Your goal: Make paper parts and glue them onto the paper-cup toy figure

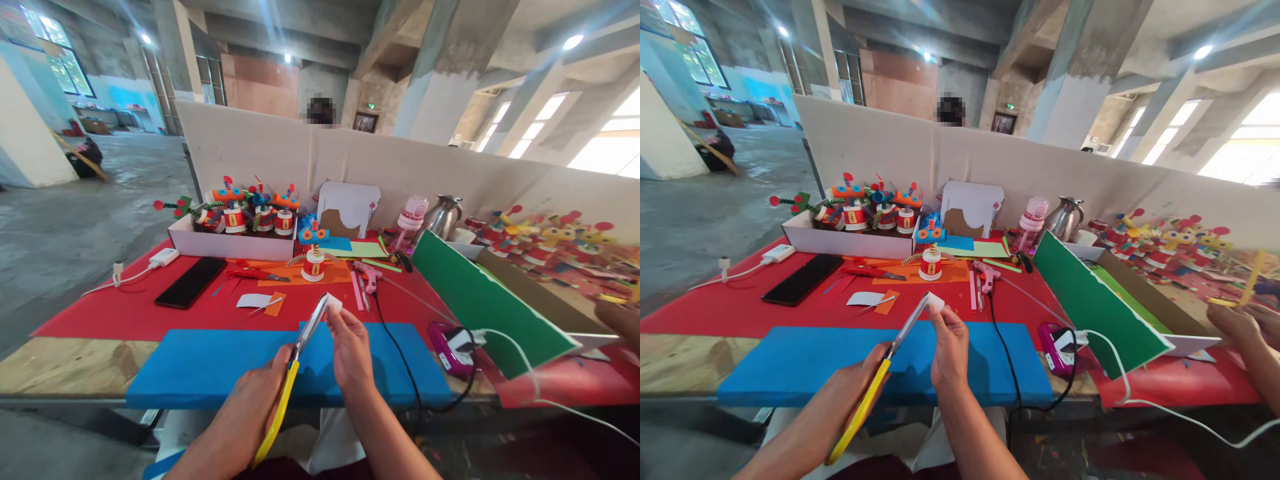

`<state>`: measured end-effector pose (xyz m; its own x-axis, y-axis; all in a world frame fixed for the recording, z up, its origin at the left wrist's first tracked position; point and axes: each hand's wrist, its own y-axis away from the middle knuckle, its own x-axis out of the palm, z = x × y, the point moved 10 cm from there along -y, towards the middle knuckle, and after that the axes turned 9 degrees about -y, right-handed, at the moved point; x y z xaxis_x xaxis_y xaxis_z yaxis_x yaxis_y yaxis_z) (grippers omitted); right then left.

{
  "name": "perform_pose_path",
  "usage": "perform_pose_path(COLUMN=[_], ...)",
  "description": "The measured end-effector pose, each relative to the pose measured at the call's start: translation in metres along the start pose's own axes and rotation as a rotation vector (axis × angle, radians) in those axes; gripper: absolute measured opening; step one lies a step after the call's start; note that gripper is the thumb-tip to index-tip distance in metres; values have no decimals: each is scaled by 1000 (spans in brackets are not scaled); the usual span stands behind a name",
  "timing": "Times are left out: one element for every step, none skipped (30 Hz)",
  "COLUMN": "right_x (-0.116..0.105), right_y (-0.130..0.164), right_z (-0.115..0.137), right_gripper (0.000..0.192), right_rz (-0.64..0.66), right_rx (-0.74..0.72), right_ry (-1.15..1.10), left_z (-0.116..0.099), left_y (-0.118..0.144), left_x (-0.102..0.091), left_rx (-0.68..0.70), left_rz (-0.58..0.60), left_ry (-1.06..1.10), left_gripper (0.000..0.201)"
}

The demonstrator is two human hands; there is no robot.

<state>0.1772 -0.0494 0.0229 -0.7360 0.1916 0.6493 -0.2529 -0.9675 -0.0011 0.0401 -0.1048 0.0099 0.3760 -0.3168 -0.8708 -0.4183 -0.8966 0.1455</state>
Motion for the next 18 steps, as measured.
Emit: perform_pose_path(right_x=[0,-1,-3,-4,-6,-7,-7,-7,-6,-5,-3,-2,-2,-2,-3,-5,-7,-8], right_y=[0,-1,-2,-2,-3,-4,-4,-4,-3,-4,-4,-5,-5,-6,-6,-6,-7,-7], right_z=[-1,-1,-1,1,5,10,15,20,23,25,24,20,16,11,5,0,-5,-9], right_gripper=[17,18,18,19,19,18,17,15,13,12,12,13,16,19,23,27,31,33], right_rz=[2,0,-3,-8,-14,-18,-17,-11,3,22,45,66,77,78,68,50,29,5], right_rx=[1,0,-10,-32,-70,-117,-165,-207,-232,-235,-215,-176,-126,-67,-9,46,100,149], right_ry=[6,16,32,54,81,114,149,178,197,202,194,172,141,103,54,-2,-60,-115], left_z=[0,0,1,0,0,0,0,1,2,4,6,7,8,9,10,10,11,10], left_y=[1,1,2,2,2,2,2,2,2,3,3,3,3,3,4,4,5,5], left_x=[0,1,1,2,2,2,2,1,2,3,5,6,7,8,8,7,6,5], left_rx=[-8,-17,-26,-28,-26,-25,-25,-27,-31,-36,-41,-40,-38,-37,-39,-43,-49,-49], left_rz=[4,12,23,36,45,44,37,30,27,33,41,52,58,62,67,72,75,79], left_ry=[11,22,31,38,45,52,58,62,62,59,49,31,7,-21,-51,-79,-100,-112], left_gripper=[37,36,35,34,34,36,38,40,42,43,45,47,49,51,53,54,54,53])
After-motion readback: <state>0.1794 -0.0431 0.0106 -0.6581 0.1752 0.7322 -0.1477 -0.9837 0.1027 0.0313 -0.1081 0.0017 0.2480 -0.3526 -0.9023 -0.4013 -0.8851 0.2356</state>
